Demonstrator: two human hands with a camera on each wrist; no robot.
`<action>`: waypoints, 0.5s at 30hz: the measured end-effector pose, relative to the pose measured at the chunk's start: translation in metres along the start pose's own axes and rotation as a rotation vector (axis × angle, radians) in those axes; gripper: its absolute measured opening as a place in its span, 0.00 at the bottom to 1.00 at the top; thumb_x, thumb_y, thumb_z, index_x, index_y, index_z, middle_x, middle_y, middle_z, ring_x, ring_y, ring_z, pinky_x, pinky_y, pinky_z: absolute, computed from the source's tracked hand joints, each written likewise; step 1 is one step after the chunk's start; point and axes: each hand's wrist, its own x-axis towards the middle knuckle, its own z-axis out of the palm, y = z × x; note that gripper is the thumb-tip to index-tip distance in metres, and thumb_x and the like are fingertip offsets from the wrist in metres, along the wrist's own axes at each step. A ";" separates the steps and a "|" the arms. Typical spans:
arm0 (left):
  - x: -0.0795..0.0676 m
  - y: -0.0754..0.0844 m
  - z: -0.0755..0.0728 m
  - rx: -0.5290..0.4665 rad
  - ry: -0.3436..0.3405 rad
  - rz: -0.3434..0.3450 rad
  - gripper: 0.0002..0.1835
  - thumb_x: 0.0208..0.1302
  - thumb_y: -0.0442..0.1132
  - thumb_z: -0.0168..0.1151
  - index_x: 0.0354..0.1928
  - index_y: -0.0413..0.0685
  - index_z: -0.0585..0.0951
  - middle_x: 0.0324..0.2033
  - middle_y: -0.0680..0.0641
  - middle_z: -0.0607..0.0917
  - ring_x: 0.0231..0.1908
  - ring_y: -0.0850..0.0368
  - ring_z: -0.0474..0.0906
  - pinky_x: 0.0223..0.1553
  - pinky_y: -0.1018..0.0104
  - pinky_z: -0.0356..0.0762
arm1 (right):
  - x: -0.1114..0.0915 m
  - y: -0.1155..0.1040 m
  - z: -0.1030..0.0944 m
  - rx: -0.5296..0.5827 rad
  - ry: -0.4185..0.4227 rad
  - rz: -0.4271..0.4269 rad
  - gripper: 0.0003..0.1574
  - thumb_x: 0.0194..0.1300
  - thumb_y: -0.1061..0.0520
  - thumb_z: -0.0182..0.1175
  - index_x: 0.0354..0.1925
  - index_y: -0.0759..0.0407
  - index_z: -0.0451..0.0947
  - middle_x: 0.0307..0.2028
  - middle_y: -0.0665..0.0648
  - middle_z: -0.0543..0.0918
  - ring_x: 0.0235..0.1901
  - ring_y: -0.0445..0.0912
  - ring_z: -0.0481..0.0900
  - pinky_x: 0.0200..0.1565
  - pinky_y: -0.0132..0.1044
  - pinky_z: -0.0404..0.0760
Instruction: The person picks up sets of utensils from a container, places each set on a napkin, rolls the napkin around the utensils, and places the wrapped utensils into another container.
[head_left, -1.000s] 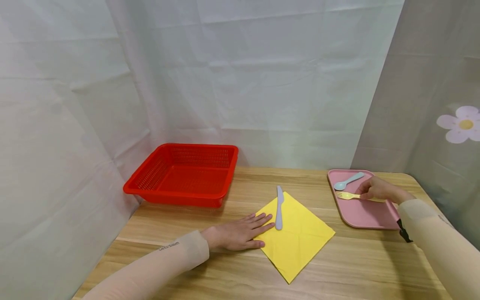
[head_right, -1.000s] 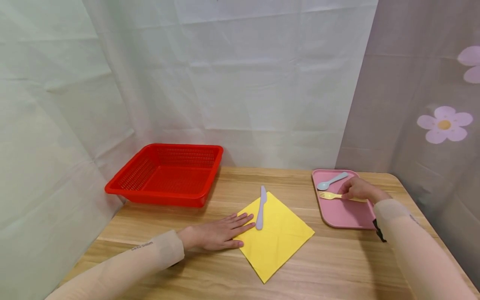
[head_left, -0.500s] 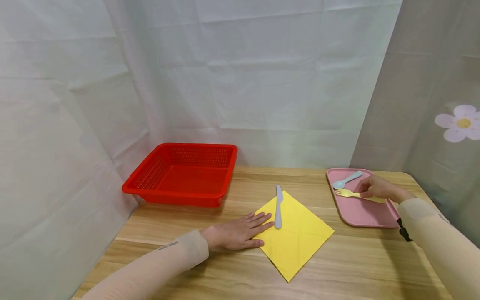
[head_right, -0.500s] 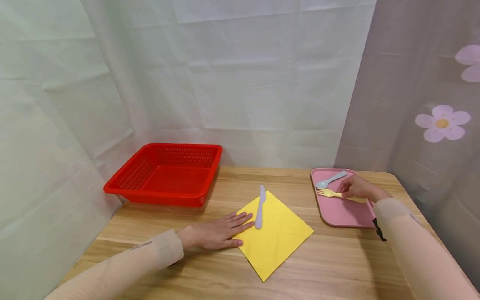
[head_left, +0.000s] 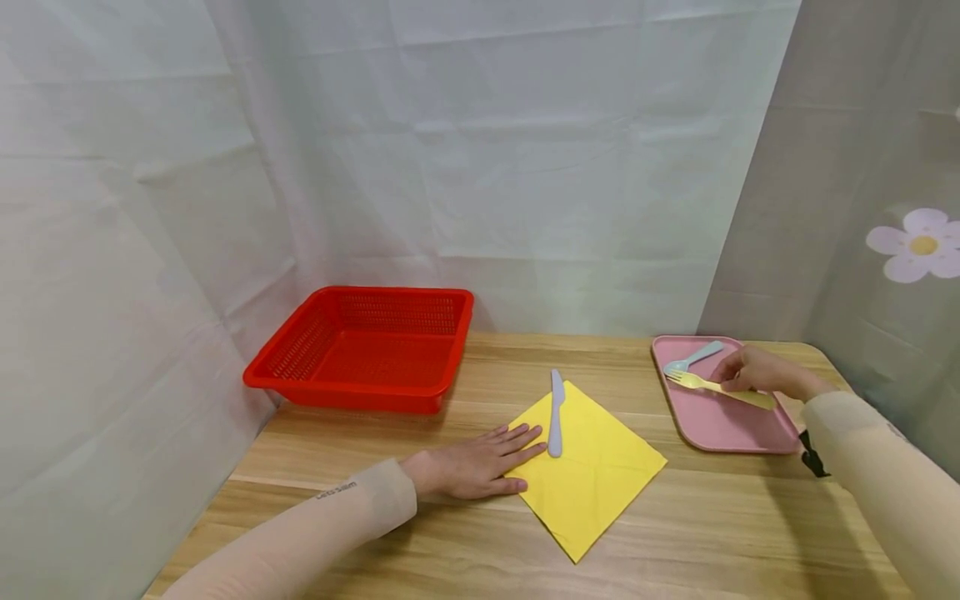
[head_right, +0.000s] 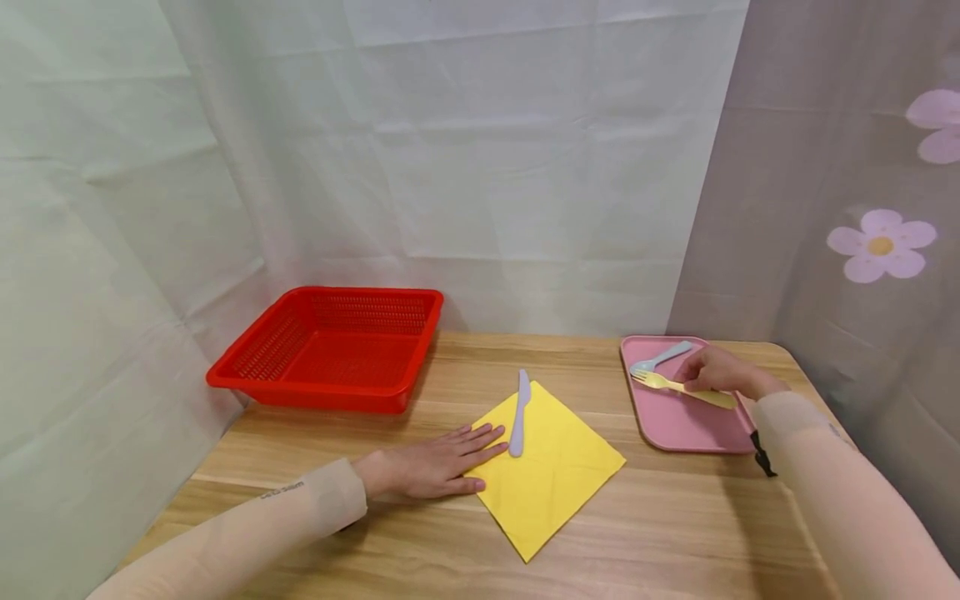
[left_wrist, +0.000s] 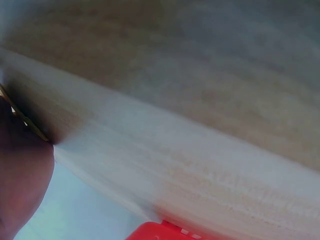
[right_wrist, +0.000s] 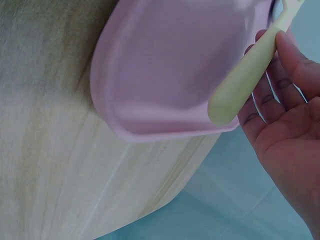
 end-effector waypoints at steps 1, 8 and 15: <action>0.000 0.000 0.000 -0.001 -0.001 0.000 0.38 0.82 0.64 0.33 0.85 0.61 0.42 0.84 0.54 0.38 0.82 0.57 0.33 0.81 0.58 0.39 | -0.001 -0.001 -0.001 0.008 -0.003 0.007 0.11 0.69 0.68 0.62 0.47 0.74 0.83 0.38 0.56 0.83 0.35 0.48 0.71 0.35 0.35 0.72; -0.001 0.001 -0.001 0.008 -0.002 0.001 0.38 0.83 0.64 0.34 0.85 0.60 0.42 0.84 0.53 0.38 0.82 0.56 0.33 0.81 0.58 0.38 | -0.004 -0.006 -0.007 0.051 -0.018 0.038 0.16 0.69 0.67 0.61 0.52 0.78 0.81 0.41 0.58 0.85 0.33 0.46 0.72 0.34 0.36 0.75; -0.001 0.002 -0.002 0.008 0.000 0.002 0.38 0.83 0.63 0.35 0.85 0.60 0.43 0.84 0.52 0.39 0.82 0.56 0.34 0.81 0.58 0.38 | -0.009 -0.011 -0.011 0.115 -0.025 0.031 0.22 0.65 0.70 0.56 0.57 0.79 0.76 0.40 0.55 0.80 0.35 0.46 0.73 0.36 0.38 0.79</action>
